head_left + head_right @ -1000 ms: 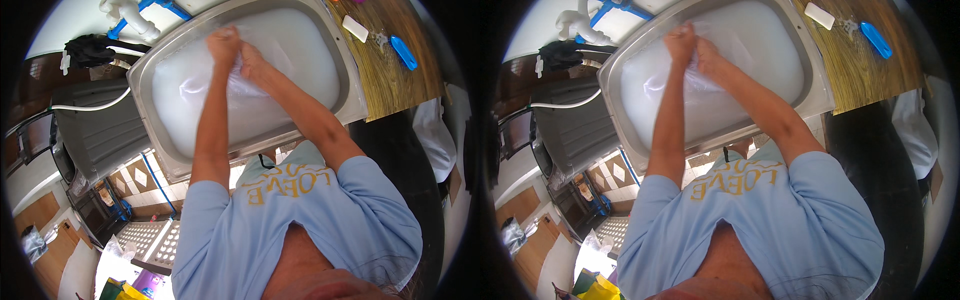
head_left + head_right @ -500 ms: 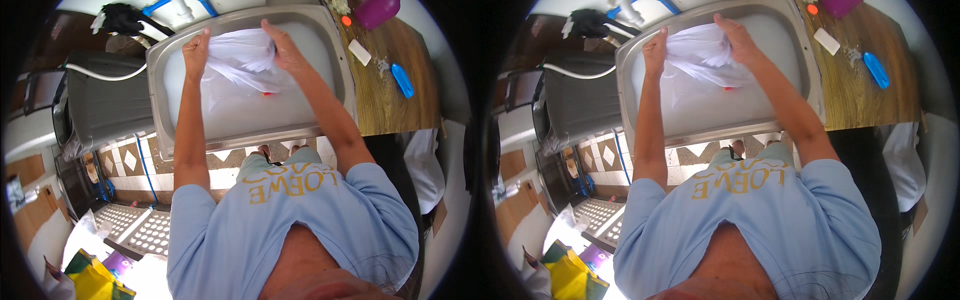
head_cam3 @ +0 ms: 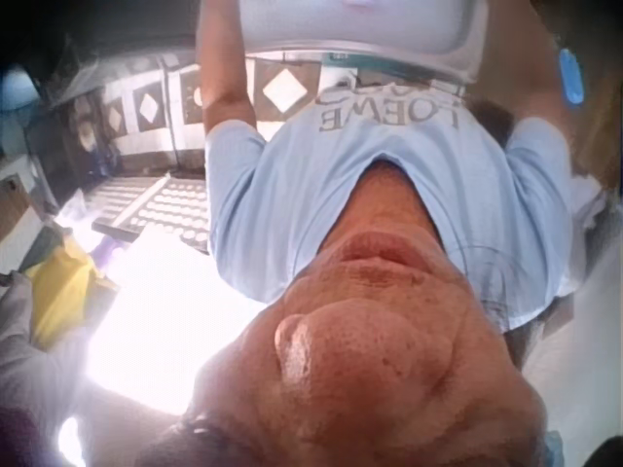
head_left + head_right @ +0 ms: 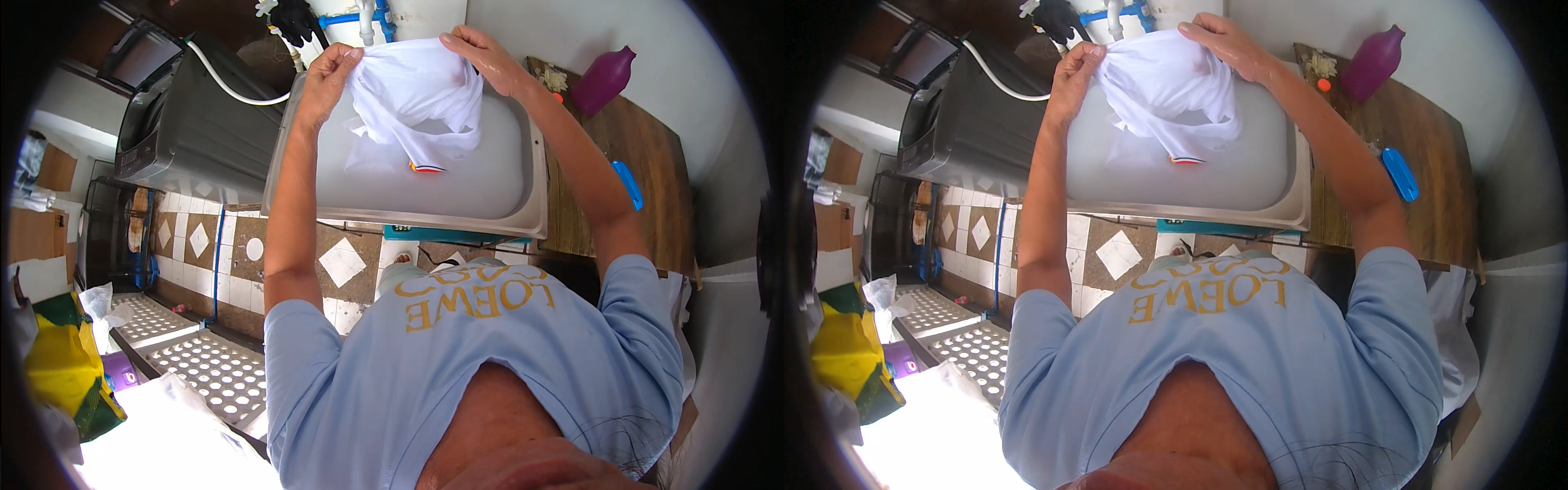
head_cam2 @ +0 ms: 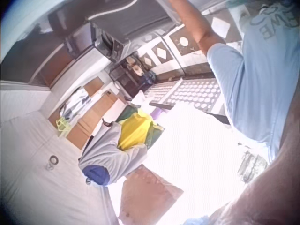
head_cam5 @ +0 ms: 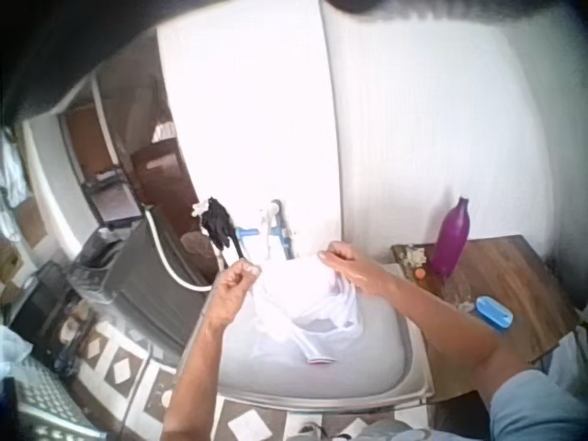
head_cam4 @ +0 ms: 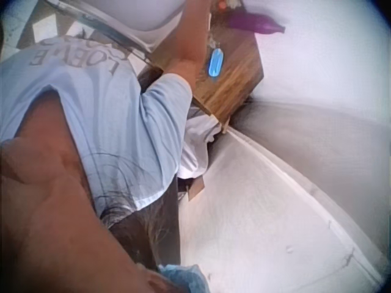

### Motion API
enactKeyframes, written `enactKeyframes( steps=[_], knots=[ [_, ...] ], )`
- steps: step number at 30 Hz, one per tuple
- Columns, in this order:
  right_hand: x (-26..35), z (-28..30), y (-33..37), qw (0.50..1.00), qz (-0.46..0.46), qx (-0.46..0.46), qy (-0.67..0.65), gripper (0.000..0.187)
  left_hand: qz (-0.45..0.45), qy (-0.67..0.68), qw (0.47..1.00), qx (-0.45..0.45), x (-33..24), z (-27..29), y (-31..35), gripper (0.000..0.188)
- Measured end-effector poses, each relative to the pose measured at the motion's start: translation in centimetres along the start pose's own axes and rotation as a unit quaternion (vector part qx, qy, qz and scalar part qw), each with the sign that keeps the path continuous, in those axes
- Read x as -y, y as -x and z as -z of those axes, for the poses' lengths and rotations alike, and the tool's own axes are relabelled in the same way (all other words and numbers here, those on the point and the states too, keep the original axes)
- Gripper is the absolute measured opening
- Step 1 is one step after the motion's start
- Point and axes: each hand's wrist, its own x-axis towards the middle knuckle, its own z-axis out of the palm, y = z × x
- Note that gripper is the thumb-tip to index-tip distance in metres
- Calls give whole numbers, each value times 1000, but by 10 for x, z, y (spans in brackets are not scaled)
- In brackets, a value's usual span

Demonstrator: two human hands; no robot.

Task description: The person washes a white t-shirt by hand in a sink filled with soapy water, scrubbing the fabric against itself and using a bar of soap. After scrubbing and wringing the shirt, the person moves it into an adjacent washing machine.

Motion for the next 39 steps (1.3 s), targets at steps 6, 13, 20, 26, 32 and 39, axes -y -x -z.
enactKeyframes(
  steps=[6,13,20,26,32,39],
  knots=[
    [29,23,-4,989,49,17,140,34,-107,-167,979,-50,-38,-3,-9,16],
    [56,36,-7,963,64,34,261,29,-258,-465,841,-102,-74,-5,-14,12],
    [63,45,-16,931,126,63,338,27,-103,-268,956,-54,-65,9,-26,9],
    [73,52,-21,932,20,28,360,30,8,-95,995,36,-64,13,-37,12],
    [80,43,-17,947,49,25,316,30,84,14,994,66,-71,19,-41,14],
    [62,44,-25,965,30,35,259,26,146,101,979,100,-48,20,-43,15]
  ],
)
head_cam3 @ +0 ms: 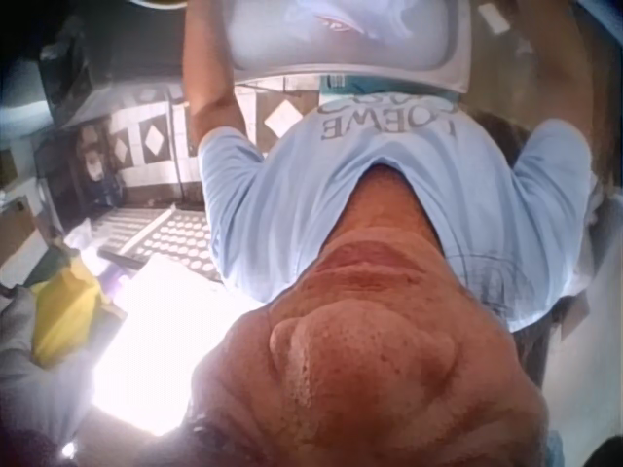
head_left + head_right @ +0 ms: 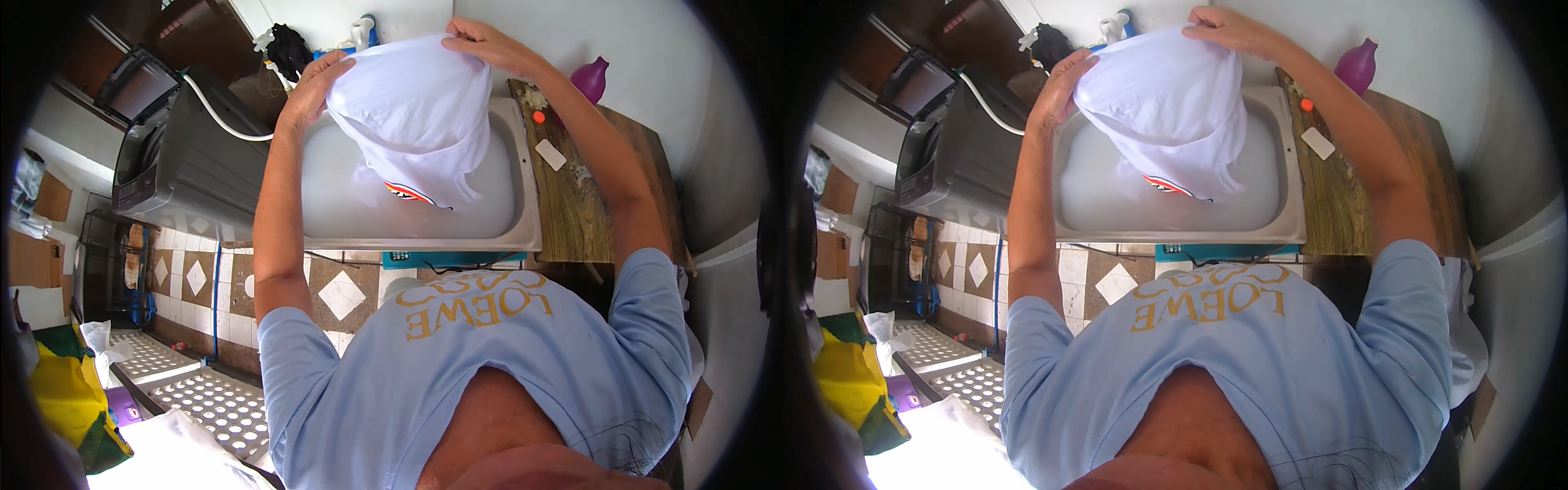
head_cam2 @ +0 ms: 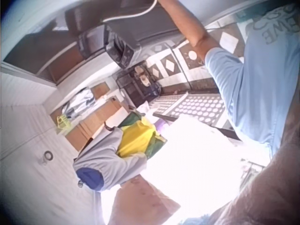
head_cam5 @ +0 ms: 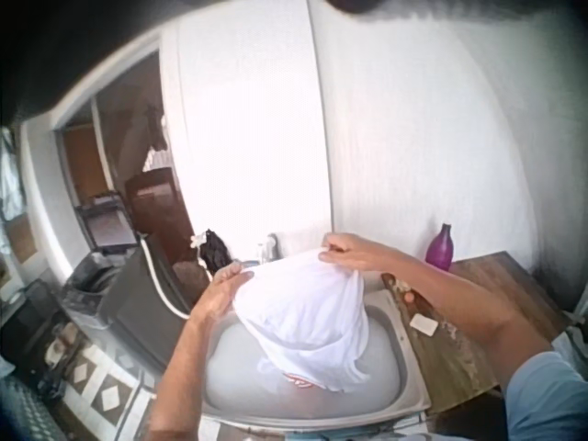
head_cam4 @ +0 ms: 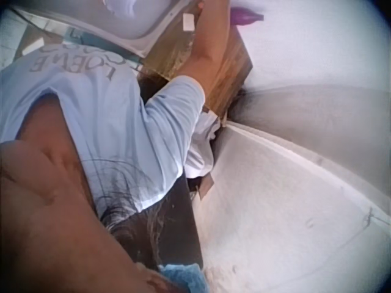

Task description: The person washes a white t-shirt by hand in a sink filled with soapy water, scrubbing the fabric against itself and using a bar of soap. After scrubbing and wringing the shirt, the person moves it into an adjacent washing machine.

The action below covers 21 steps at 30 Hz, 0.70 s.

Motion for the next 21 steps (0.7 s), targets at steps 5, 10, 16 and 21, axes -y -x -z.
enactKeyframes(
  steps=[5,10,16,21],
  knots=[
    [-105,-47,-1,997,-34,-19,-70,26,32,-150,984,88,65,-18,3,17],
    [-197,-163,6,977,-134,-157,55,33,-32,-307,945,-109,239,-23,-21,20],
    [-217,-238,41,941,-283,-123,138,26,71,-506,858,-57,276,-85,-5,30],
    [-269,-273,46,953,-198,-82,213,26,65,-544,837,-17,349,-71,-6,32]
  ],
)
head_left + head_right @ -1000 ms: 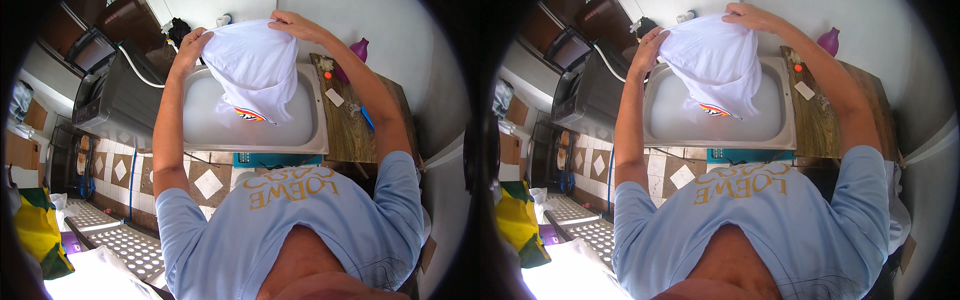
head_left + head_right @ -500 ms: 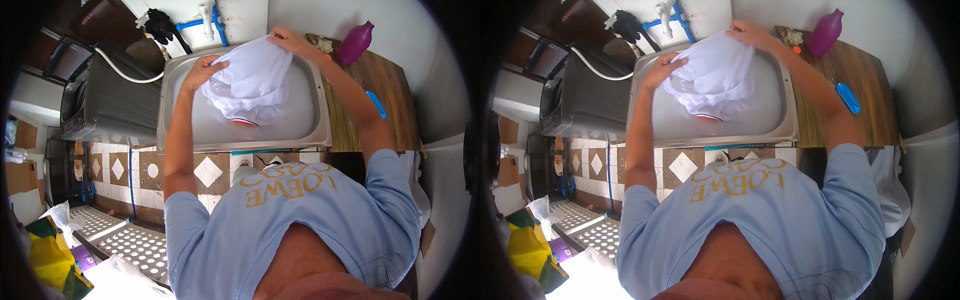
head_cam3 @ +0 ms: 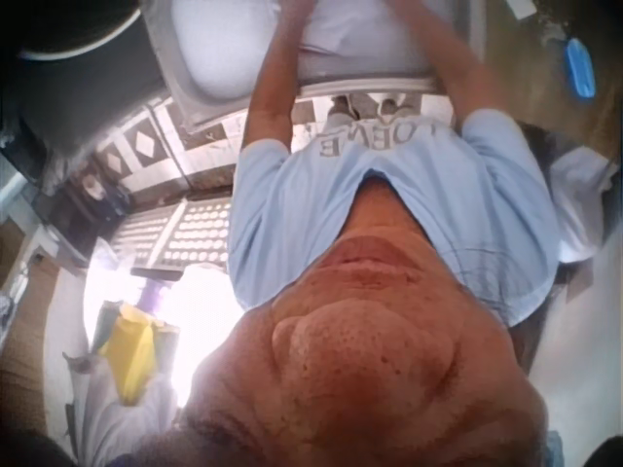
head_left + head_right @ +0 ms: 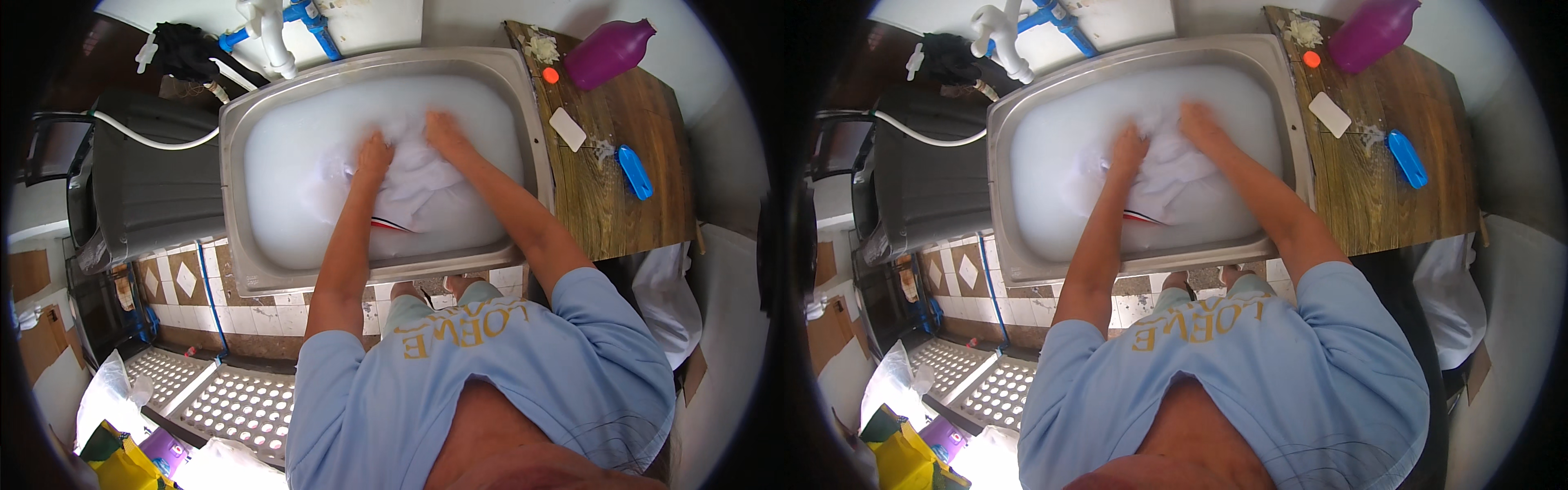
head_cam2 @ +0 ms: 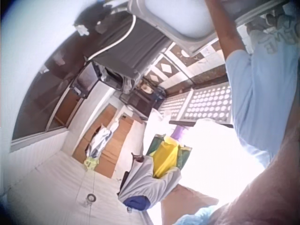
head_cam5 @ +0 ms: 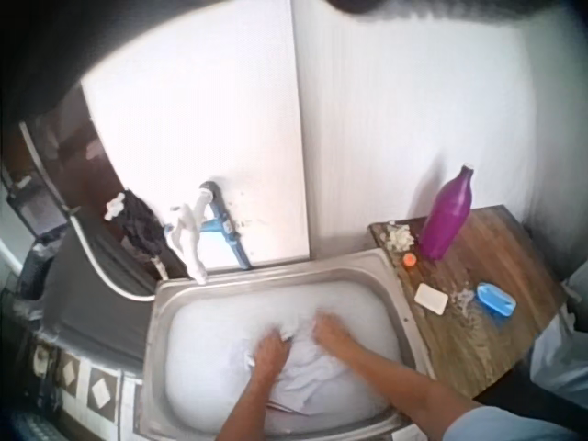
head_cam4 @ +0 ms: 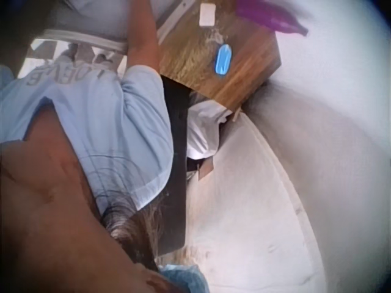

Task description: The person washes a white t-shirt by hand in a sink filled with soapy water, scrubbing the fabric against itself and using a bar of soap. After scrubbing and wringing the shirt, the person moves it into an adjacent washing machine.

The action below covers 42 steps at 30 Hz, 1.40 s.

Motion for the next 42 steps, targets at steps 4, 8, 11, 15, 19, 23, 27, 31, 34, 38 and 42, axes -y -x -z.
enactKeyframes(
  steps=[4,8,11,15,19,23,27,31,34,38,42],
  knots=[
    [29,59,-28,972,-49,203,-108,22,-16,38,999,21,47,1,-2,35],
    [-4,78,-35,503,-172,110,-840,29,63,386,903,180,-4,92,-21,29],
    [32,80,-33,341,-211,102,-910,41,26,723,690,15,4,92,-27,20],
    [51,11,-37,279,-202,99,-934,45,17,694,715,-83,-122,102,-24,17],
    [31,-21,-30,309,-14,134,-942,46,-161,258,919,-252,-148,68,-15,23],
    [121,75,-14,510,-331,36,-793,32,109,338,917,-182,-78,83,-56,34],
    [69,7,-29,305,-38,132,-943,24,-22,255,923,-289,-83,64,-59,33],
    [47,-22,-33,696,-109,7,-709,28,-21,210,941,-265,-74,45,-56,31],
    [105,74,-35,436,-374,60,-816,25,140,522,813,-217,-9,55,-65,33],
    [52,101,-30,374,-283,9,-883,22,73,480,874,16,28,69,-52,25],
    [23,94,-31,440,-263,-18,-858,25,-53,353,917,179,-25,105,-13,31]
  ],
)
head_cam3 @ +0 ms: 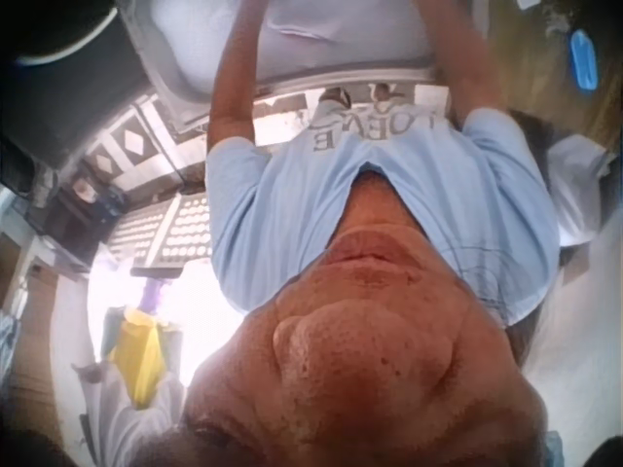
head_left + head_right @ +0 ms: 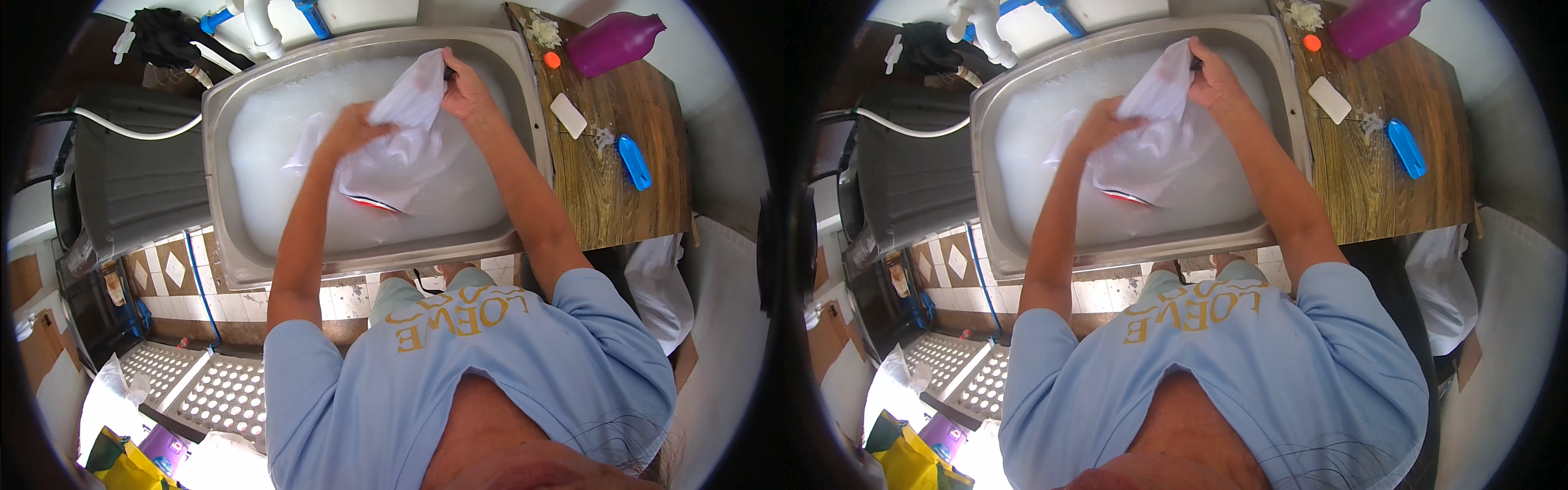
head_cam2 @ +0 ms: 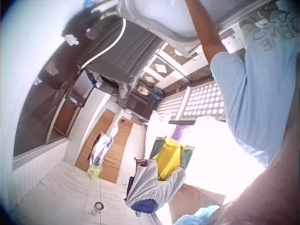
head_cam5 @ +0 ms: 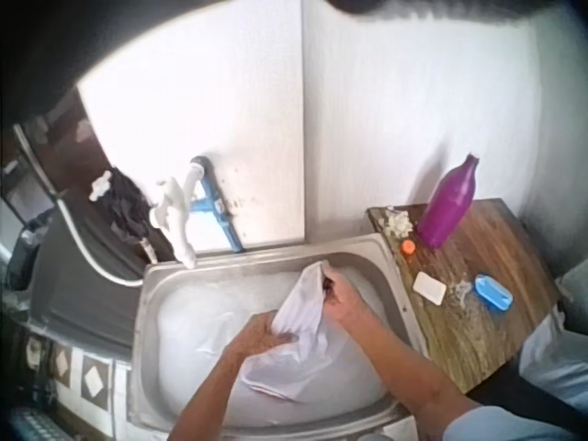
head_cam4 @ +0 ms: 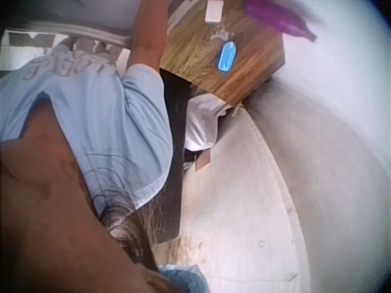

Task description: The person washes a white t-shirt by hand in a sink filled with soapy water, scrubbing the fabric against itself and using a bar of soap. After scrubbing and wringing the shirt, the person moves it into an adjacent washing machine.

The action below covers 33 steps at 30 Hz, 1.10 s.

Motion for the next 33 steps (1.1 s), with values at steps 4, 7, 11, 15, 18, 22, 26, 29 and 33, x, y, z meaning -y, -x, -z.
enactKeyframes(
  steps=[4,7,11,15,18,22,26,29,33],
  knots=[
    [-29,5,1,989,-133,-56,-24,28,0,344,936,-77,-13,20,-10,25],
    [-68,-14,34,995,30,67,75,27,-169,252,925,-231,-51,-61,-25,23],
    [-76,42,-46,890,-225,356,-177,27,-249,-89,923,-281,-71,-127,-27,17],
    [-80,-27,7,996,-70,-46,26,29,38,-42,931,-362,-40,-52,-55,33],
    [-83,-12,2,995,-85,-47,36,30,-83,-110,892,-431,-28,-62,-60,33],
    [-77,47,1,961,78,211,160,35,-91,-98,898,-420,-13,-71,-64,33],
    [-52,-38,28,986,-88,-72,120,32,-38,-107,902,-417,10,-36,-58,38],
    [17,-36,43,974,-58,140,171,22,-44,115,922,-368,-23,13,-25,50],
    [83,-52,61,872,60,176,453,25,-42,77,951,-295,-74,41,20,52]
  ],
)
